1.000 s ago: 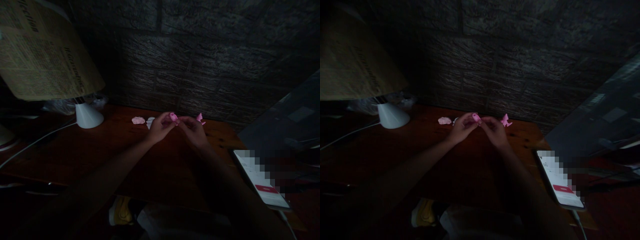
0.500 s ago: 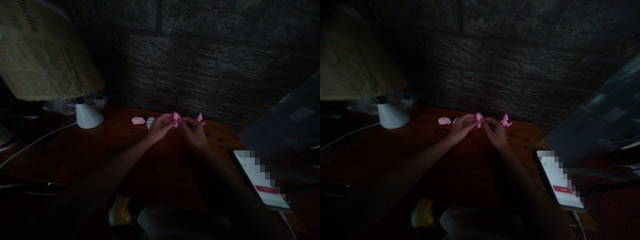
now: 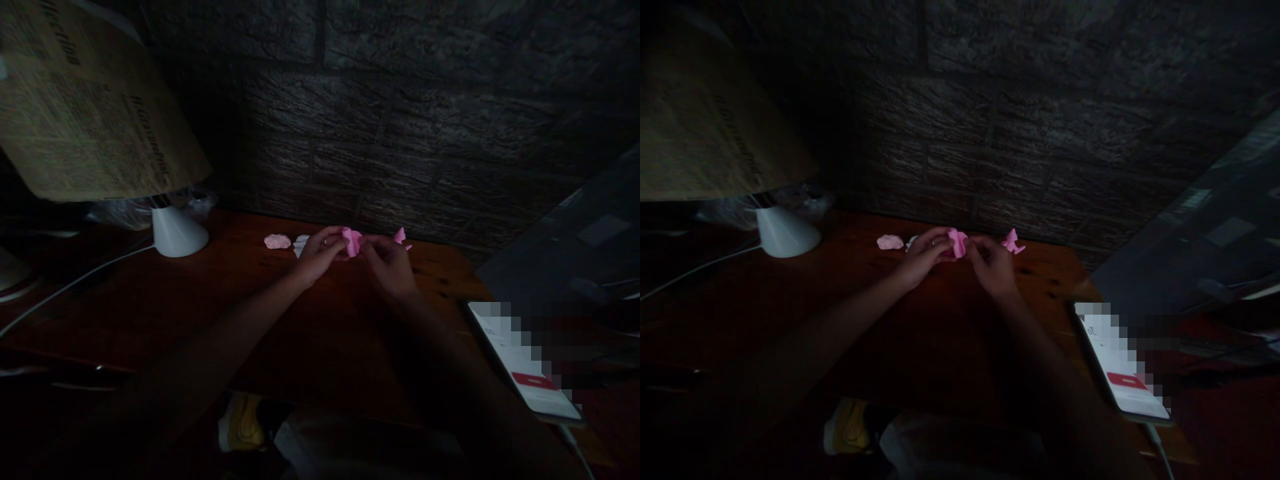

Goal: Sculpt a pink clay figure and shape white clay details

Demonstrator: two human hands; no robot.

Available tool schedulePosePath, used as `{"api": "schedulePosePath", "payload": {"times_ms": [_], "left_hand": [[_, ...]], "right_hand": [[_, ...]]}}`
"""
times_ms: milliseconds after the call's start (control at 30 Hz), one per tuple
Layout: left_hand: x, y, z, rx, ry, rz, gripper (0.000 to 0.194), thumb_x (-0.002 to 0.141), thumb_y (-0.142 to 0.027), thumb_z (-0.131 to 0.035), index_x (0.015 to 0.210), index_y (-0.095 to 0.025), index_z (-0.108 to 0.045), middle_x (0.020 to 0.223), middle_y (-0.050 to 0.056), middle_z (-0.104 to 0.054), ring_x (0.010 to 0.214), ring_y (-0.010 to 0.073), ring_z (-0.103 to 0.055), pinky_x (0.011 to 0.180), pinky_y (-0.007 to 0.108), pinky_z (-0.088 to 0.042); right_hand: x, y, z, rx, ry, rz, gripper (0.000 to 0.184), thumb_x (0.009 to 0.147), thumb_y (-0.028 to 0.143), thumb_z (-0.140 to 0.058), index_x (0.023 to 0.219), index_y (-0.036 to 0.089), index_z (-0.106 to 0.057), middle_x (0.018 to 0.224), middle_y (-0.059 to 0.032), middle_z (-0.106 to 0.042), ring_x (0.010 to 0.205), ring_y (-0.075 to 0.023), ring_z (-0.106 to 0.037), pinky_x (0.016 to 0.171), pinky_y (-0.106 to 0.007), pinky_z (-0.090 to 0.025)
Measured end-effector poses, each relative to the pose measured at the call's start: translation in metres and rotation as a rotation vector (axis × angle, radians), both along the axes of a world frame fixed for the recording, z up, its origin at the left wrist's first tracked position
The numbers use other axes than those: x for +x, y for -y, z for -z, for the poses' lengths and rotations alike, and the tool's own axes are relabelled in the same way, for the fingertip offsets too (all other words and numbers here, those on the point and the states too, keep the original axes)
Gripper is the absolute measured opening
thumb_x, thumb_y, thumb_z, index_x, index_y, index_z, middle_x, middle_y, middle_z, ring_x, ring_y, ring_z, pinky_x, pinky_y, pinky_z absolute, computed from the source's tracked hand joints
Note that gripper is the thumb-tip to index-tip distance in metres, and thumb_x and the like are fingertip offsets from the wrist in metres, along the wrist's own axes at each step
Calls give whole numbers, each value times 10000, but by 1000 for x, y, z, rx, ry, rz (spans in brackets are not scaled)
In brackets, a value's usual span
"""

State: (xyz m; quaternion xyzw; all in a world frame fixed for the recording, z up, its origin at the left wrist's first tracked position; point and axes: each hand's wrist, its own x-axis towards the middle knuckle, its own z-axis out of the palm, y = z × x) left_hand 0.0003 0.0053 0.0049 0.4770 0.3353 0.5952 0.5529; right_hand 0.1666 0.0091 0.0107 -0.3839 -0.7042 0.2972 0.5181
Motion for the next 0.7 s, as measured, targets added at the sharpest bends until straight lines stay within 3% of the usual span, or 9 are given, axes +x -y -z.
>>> {"api": "schedulePosePath", "payload": {"times_ms": [267, 500, 700], "left_hand": [[0, 1, 2, 54, -80, 33, 235, 750, -292, -797, 918, -150, -715, 972, 80, -745, 873, 179, -714, 773, 325, -606], [0, 1, 1, -21, -27, -69, 332, 804, -140, -679, 1131, -194, -680, 982, 54, -729, 901, 173, -701, 771, 306, -610], [3, 4, -2, -13, -85, -33, 330, 776, -215, -788, 1086, -174, -682, 1010, 70, -729, 871, 166, -698, 693, 248, -595]], "right_hand": [[-1, 2, 2, -2, 29, -77, 216, 900, 378, -644, 986, 208, -745, 957, -78, -785, 864, -222, -742, 854, -411, -580], [-1, 0, 4, -4, -15, 26, 201, 872, 381, -669, 936, 203, -737, 926, -71, -787, 825, -219, -734, 784, -376, -575], [-4, 3, 5, -1, 8, -10, 214, 891, 371, -644, 974, 195, -730, 873, -66, -775, 762, -202, -718, 743, -363, -570]]}}
